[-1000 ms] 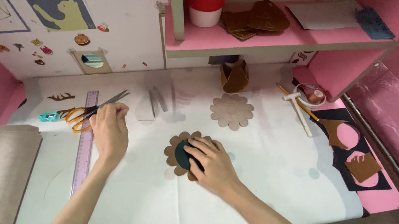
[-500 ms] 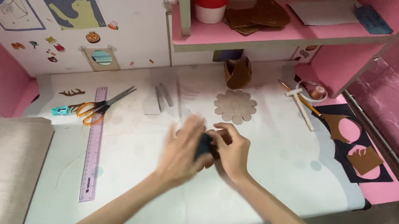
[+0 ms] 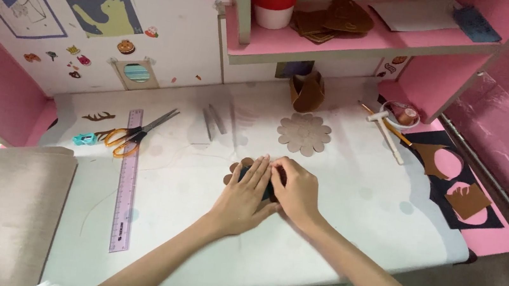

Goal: The person is stitching together pieces of leather to form a flower and then using a mallet to secure components.

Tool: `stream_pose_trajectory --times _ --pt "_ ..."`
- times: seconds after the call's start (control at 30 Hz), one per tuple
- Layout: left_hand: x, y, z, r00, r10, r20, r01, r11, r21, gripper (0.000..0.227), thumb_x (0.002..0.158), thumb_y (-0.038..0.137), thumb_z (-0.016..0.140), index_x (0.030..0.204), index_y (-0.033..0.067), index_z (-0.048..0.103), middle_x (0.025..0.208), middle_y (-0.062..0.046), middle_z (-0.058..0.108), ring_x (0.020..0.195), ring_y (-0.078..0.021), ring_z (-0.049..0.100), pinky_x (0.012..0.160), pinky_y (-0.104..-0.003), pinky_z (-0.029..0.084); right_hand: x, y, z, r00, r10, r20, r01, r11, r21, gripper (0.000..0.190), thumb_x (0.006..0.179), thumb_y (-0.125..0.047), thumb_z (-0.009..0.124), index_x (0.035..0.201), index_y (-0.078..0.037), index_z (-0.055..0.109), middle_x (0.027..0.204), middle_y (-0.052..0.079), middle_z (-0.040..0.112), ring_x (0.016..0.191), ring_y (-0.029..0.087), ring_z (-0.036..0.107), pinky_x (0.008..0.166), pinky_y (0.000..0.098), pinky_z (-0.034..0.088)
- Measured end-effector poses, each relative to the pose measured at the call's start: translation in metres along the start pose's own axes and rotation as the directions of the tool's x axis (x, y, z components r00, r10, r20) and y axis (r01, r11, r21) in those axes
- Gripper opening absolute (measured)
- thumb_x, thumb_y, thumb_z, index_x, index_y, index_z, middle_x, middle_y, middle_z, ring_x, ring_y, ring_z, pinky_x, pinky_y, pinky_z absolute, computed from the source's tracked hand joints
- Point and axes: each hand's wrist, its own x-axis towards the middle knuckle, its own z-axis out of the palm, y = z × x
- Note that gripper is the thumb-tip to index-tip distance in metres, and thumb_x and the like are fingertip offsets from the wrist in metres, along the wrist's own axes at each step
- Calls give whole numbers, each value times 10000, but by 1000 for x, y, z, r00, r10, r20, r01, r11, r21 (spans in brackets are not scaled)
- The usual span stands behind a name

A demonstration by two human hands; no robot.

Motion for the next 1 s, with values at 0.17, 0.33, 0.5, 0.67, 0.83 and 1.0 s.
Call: stream_pose_trajectory --times 0.17,0.33,0.5,0.67,0.83,1.0 --pt "-11 12 -24 985 -85 -147 61 986 -158 950 999 630 392 1591 -70 144 1664 -317 118 1548 -435 123 1179 -665 109 9 1 -15 992 102 -69 -74 943 326 179 882 29 644 975 -110 705 917 121 746 915 364 714 835 460 556" --pt "-7 -11 4 921 -68 -382 1 985 -173 677 1044 276 510 1613 47 225 1683 -223 167 1540 -372 201 1204 -607 159 27 45 -13 930 232 -285 -101 907 409 174 813 -51 799 948 -148 748 826 62 745 896 277 703 875 373 496" --pt "2 -55 41 653 132 -746 -216 976 -16 450 1015 62 548 1459 133 572 1280 35 727 1080 -136 726 1214 -537 207 62 162 -52 834 54 -549 27 990 138 114 941 -28 741 981 -134 745 893 84 746 901 312 692 916 398 458" --pt "9 -60 0 607 116 -786 -110 992 62 462 1068 430 341 1335 230 660 1190 -15 761 1243 -165 637 1250 -560 71 55 242 -107 860 20 -510 -223 913 -340 161 887 -328 838 982 -246 737 950 0 701 996 284 632 890 463 425" --pt "18 -94 -9 567 93 -819 50 988 147 370 1120 250 415 1439 238 602 1312 5 720 1428 -147 495 1277 -467 7 46 245 -121 935 82 -345 -229 883 -410 362 876 -437 817 977 -97 744 975 158 683 1053 399 605 894 564 438" --pt "17 -119 -15 616 72 -784 167 961 220 451 1127 339 356 1522 210 531 1414 -6 678 1497 -153 411 1256 -484 -71 59 236 -110 937 -139 -321 -62 838 -542 409 830 -431 827 1089 -144 691 1146 148 604 1164 348 558 981 533 384"
